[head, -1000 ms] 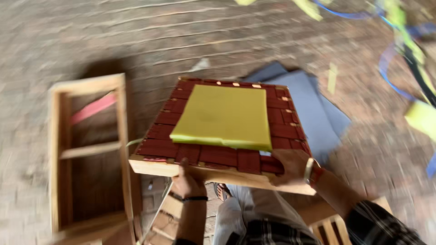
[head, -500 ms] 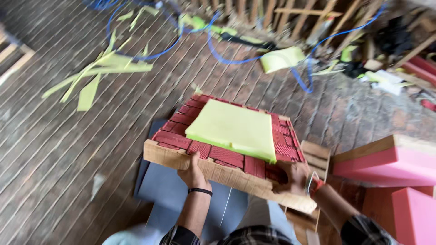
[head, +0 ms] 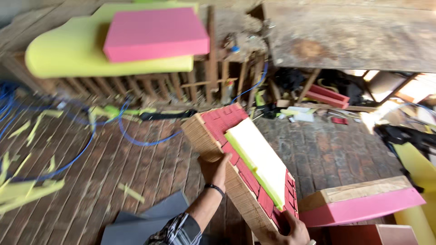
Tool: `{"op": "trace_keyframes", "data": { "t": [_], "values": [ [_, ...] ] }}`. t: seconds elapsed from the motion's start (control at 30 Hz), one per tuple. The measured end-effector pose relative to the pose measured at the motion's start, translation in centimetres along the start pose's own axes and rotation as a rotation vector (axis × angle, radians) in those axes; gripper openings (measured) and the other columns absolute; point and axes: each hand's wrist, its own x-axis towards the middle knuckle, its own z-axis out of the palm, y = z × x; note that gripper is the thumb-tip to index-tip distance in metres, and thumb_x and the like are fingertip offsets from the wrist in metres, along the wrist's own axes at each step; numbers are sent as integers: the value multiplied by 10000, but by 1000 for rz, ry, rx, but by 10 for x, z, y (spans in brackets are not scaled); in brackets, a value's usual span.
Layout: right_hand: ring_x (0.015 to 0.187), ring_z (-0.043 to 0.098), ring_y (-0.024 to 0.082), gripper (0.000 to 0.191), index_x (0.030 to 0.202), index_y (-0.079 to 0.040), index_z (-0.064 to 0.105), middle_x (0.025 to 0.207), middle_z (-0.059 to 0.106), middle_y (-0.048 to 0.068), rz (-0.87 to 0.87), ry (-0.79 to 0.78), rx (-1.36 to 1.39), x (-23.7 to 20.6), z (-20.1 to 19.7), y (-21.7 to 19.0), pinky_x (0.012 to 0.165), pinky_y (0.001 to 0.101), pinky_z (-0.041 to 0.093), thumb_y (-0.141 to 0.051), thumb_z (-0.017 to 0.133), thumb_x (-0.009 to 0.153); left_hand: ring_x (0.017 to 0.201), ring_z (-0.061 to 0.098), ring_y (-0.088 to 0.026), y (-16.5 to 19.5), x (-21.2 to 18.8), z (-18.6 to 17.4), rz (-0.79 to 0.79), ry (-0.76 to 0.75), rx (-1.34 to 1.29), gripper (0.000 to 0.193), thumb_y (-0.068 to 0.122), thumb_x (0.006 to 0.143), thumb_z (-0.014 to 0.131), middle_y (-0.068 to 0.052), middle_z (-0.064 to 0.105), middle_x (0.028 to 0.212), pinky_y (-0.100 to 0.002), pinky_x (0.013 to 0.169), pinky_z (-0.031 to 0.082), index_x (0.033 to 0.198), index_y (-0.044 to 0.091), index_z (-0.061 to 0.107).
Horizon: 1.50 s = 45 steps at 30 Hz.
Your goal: The person places a pink foam sheet onto a wooden frame and presses it down repeatedly to secure it. They then move the assembled piece aside and pick up another frame with red and yellow foam layers, measuring it with a tape measure before placing the pink foam piece back on the table.
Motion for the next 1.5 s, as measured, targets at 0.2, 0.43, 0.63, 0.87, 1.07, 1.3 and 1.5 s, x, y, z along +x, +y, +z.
{"op": "trace_keyframes", "data": {
  "t": [0.2, 0.43, 0.63, 0.87, 1.07, 1.3, 1.5],
  "values": [
    [713, 740, 248, 745, 1127, -53, 672, 795, 745, 135, 26, 437, -165, 67, -25, 26, 697, 389, 581, -366, 897, 489, 1063, 611, -313, 21, 50, 155, 131, -492, -44, 814, 242, 702, 911, -238, 609, 1195, -457, 965, 540, 1287, -134, 488],
    [778, 747, 249, 652, 1047, -95, 640, 869, 772, 95, -4, 559, -333, 206, -119, 8, 713, 382, 602, -398, 900, 533, 1167, 559, -241, 38, 151, 312, 7, -622, -139, 965, 180, 625, 881, -114, 533, 1253, -426, 1062, 480, 1418, 59, 345],
    [866, 741, 266, 758, 1171, -173, 695, 967, 763, 85, 71, 540, -582, 316, -212, -30, 748, 409, 593, -508, 945, 539, 1132, 578, -273, 9, 243, 452, -108, -582, -327, 883, 138, 596, 878, -124, 590, 1245, -447, 1018, 484, 1357, 20, 448],
    [841, 769, 251, 742, 1113, -197, 668, 911, 781, 76, 391, 308, -692, 464, -330, -32, 751, 405, 601, -647, 862, 556, 1054, 605, -280, -42, 326, 603, -408, -456, -346, 821, 147, 597, 829, -101, 598, 1208, -476, 915, 538, 1338, 74, 485],
    [859, 746, 303, 839, 1231, -208, 634, 943, 766, 109, 345, 272, -631, 566, -420, 0, 752, 429, 578, -599, 851, 520, 1109, 616, -242, -84, 353, 732, -381, -464, -346, 815, 157, 644, 821, -57, 622, 1276, -431, 917, 538, 1392, 139, 497],
    [938, 734, 237, 783, 1201, -175, 678, 1066, 754, 72, 463, 281, -657, 692, -536, 18, 795, 373, 576, -631, 836, 585, 1230, 531, -273, -99, 404, 878, -606, -718, -41, 749, 508, 819, 729, -46, 540, 1382, -491, 990, 465, 1464, 214, 485],
    [1017, 682, 179, 831, 1332, -186, 607, 1182, 709, 39, 629, 299, -438, 838, -565, 43, 798, 315, 580, -645, 848, 683, 1269, 534, -288, -142, 429, 940, -491, -880, 426, 712, 485, 836, 697, -54, 583, 1424, -493, 1018, 453, 1477, 212, 549]
  ]
}}
